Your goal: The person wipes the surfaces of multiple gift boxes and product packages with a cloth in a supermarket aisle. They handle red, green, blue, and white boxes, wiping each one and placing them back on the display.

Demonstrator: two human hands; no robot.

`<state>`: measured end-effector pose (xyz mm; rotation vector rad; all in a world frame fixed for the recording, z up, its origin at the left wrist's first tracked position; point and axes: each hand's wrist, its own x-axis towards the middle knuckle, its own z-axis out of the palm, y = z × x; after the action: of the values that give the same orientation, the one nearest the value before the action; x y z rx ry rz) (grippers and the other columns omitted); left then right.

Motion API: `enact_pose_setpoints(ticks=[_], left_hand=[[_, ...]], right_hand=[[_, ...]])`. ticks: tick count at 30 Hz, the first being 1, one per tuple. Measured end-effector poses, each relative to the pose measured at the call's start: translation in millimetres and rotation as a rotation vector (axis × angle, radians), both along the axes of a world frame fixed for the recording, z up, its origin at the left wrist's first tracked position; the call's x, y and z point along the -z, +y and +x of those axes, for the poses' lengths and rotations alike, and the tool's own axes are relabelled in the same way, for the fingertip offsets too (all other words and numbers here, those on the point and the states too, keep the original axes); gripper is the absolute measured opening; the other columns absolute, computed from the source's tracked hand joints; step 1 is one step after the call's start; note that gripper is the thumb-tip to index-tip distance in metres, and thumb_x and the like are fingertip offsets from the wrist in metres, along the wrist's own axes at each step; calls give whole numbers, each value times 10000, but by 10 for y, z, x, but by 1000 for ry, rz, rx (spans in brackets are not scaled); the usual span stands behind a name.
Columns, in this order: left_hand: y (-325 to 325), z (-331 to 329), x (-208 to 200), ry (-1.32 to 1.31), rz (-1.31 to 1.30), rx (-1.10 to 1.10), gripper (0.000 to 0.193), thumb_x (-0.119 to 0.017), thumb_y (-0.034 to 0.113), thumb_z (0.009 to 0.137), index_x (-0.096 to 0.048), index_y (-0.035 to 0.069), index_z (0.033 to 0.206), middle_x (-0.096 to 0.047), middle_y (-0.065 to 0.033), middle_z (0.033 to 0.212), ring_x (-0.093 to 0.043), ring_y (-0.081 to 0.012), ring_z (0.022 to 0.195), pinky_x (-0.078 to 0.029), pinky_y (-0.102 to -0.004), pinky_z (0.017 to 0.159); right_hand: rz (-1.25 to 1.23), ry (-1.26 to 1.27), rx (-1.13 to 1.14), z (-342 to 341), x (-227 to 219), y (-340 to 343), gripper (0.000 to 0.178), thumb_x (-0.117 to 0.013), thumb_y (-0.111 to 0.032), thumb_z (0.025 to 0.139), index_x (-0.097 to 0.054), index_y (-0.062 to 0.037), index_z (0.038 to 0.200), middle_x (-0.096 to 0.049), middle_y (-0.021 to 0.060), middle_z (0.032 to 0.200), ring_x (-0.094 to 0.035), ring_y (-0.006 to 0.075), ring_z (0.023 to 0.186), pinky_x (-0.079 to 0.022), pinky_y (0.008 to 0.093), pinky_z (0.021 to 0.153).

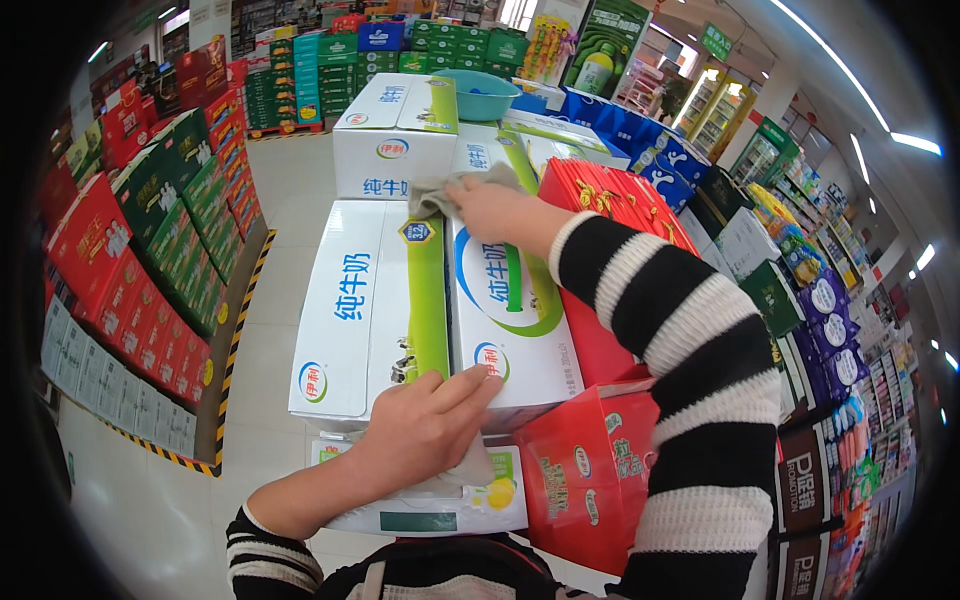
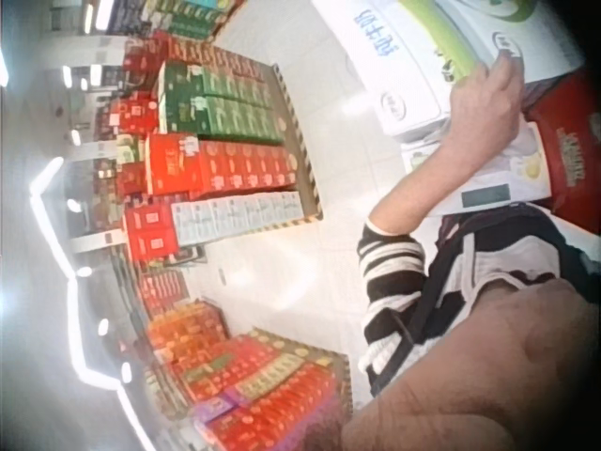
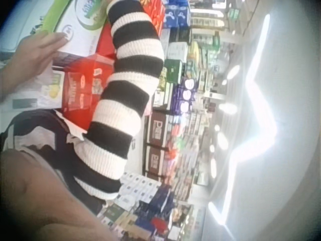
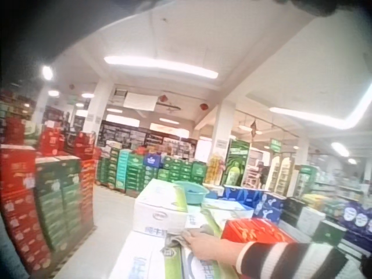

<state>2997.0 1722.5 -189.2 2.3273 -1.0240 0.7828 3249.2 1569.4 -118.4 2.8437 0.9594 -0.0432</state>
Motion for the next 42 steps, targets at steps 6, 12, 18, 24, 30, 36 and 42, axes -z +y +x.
enact_pose_setpoints(ticks=[6, 12, 18, 24, 30, 36, 42], left_hand=[[-19, -10, 21, -60, -41, -42, 380, -706, 150, 810, -679, 100, 1186, -638, -4, 1086, -577, -159, 672, -480, -288, 504], [-13, 5, 84, -46, -43, -25, 395, -706, 141, 761, -677, 138, 1155, -616, 5, 1063, -578, -177, 670, -478, -296, 502], [159, 58, -101, 157, -289, 132, 266, -777, 202, 794, -711, 119, 1038, -662, -26, 952, -642, -230, 752, -530, -349, 619], [958, 293, -571, -149, -896, -213, 54, -751, 49, 888, -711, 38, 923, -661, -2, 837, -560, -91, 722, -455, -237, 668], [1093, 312, -728, 43, -1175, -245, 184, -718, 182, 974, -664, 36, 1073, -613, 19, 926, -528, -68, 869, -428, -222, 804], [894, 416, -743, 363, -1406, 928, 604, -591, 478, 1009, -469, 63, 1431, -470, -108, 1411, -484, -194, 1233, -361, -378, 1093], [712, 686, -472, 380, 161, -165, 761, -557, 641, 928, -411, 230, 1551, -295, -152, 1643, -213, -422, 1527, -133, -639, 1208]], right_hand=[[-120, 30, 346, -230, -127, 3, 519, -649, -114, 876, -518, -29, 1371, -557, 274, 1357, -639, 429, 1156, -542, 457, 936], [-542, 205, 53, -1065, -301, -246, 372, -573, -103, 944, -505, 74, 1265, -642, 279, 1162, -661, 431, 1048, -519, 502, 860], [310, 460, 235, -1809, -497, -186, 320, -616, -174, 984, -542, -1, 1243, -672, 129, 1081, -652, 230, 945, -527, 341, 822], [957, 755, -52, -1706, -794, 202, 308, -613, -166, 998, -569, -40, 1276, -633, 61, 1124, -630, 150, 1051, -525, 282, 849], [670, 285, -358, -2040, -673, 373, 627, -694, -187, 941, -432, -123, 1507, -435, 157, 1467, -499, 267, 1313, -539, 362, 933], [1098, 436, -203, -2108, -841, 489, 542, -588, 96, 850, -511, -109, 1345, -577, 3, 1183, -584, 92, 1073, -516, 260, 877], [1190, 121, -59, -2139, -778, -289, 364, -581, 84, 862, -612, -60, 1195, -617, 49, 1104, -615, 124, 993, -518, 276, 826]])
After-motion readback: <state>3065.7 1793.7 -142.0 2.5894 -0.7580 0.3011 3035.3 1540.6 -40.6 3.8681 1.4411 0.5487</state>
